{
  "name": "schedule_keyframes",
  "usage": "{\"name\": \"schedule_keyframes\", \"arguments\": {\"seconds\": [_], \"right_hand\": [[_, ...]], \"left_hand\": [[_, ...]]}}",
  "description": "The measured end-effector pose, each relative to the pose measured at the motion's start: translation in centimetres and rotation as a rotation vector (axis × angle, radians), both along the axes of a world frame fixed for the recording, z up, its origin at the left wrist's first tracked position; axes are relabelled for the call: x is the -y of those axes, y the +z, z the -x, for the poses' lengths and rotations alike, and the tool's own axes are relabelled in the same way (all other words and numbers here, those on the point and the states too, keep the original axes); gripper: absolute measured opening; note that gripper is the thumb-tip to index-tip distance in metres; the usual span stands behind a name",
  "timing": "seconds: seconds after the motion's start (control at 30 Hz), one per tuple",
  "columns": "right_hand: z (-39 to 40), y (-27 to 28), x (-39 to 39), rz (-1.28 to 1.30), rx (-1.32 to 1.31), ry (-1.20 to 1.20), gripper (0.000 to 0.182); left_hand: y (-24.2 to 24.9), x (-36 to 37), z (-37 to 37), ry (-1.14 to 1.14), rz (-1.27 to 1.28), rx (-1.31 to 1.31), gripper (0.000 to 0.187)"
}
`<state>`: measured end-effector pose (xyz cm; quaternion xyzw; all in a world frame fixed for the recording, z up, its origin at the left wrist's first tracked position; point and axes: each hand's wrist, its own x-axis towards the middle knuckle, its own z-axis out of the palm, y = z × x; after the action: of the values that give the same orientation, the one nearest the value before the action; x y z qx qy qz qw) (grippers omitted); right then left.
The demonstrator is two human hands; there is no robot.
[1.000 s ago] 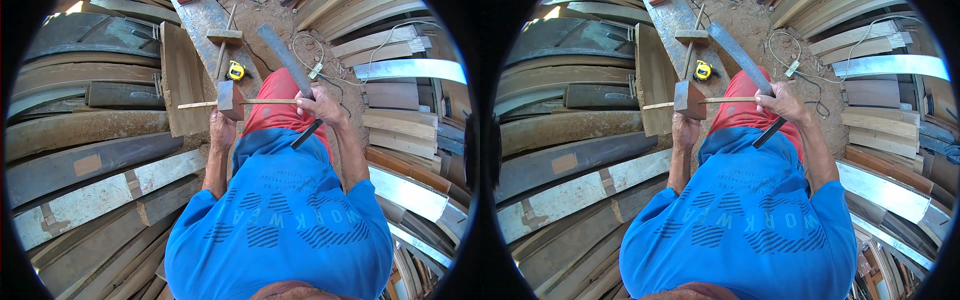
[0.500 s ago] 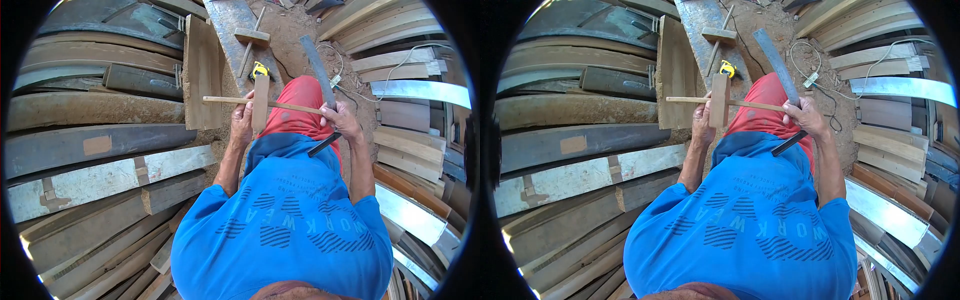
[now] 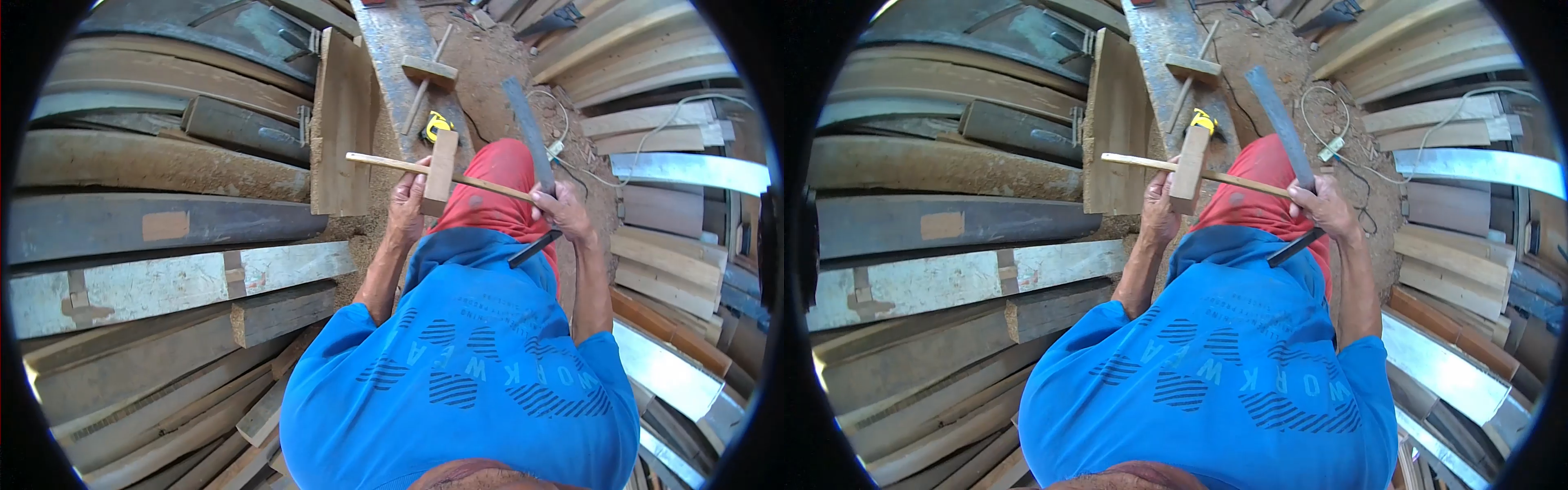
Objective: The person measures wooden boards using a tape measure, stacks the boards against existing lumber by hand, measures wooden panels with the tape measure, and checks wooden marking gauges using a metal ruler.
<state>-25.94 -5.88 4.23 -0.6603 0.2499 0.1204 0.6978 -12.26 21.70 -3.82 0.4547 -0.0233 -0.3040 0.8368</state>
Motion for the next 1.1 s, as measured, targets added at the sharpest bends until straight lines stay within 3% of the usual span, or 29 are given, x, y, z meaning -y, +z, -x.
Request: {"name": "schedule_keyframes", "arguments": {"seconds": [0.2,0.43,0.63,0.73,0.77,0.9,0.97,1.0,1.07,1.1], "right_hand": [[0.0,-0.3,0.2,-0.041,0.029,0.013,0.019],[0.4,-0.6,0.1,-0.06,0.03,0.01,0.022],[0.4,0.4,-0.6,-0.069,0.058,0.03,0.022],[-0.1,1.7,-1.8,-0.057,0.077,0.067,0.023],[-0.5,2.8,-2.5,-0.051,0.089,0.084,0.024],[-1.4,5.2,-3.9,0.141,0.176,0.195,0.036],[-1.4,6.9,-4.2,0.23,0.238,0.143,0.04],[-1.3,7.2,-3.5,0.287,0.226,0.078,0.04],[-1.3,7.4,-1.9,0.395,0.196,-0.051,0.04],[-1.2,7.3,-1.1,0.412,0.193,-0.055,0.04]], "left_hand": [[1.2,0.2,-0.1,-0.022,-0.025,0.045,0.038],[1.3,-0.1,0.0,-0.069,0.037,0.063,0.049],[2.8,0.6,0.3,0.014,0.413,0.213,0.065],[2.6,1.7,0.7,0.083,0.032,0.333,0.057],[1.8,2.1,0.3,0.111,-0.062,0.264,0.052],[1.5,2.5,-1.4,0.155,-0.195,0.301,0.051],[1.9,1.5,-3.1,0.109,-0.011,0.211,0.054],[1.5,1.6,-3.6,0.118,0.234,0.175,0.052],[1.2,-0.1,-4.3,0.038,0.247,0.146,0.05],[1.4,-0.3,-4.0,0.048,0.285,0.002,0.049]]}}
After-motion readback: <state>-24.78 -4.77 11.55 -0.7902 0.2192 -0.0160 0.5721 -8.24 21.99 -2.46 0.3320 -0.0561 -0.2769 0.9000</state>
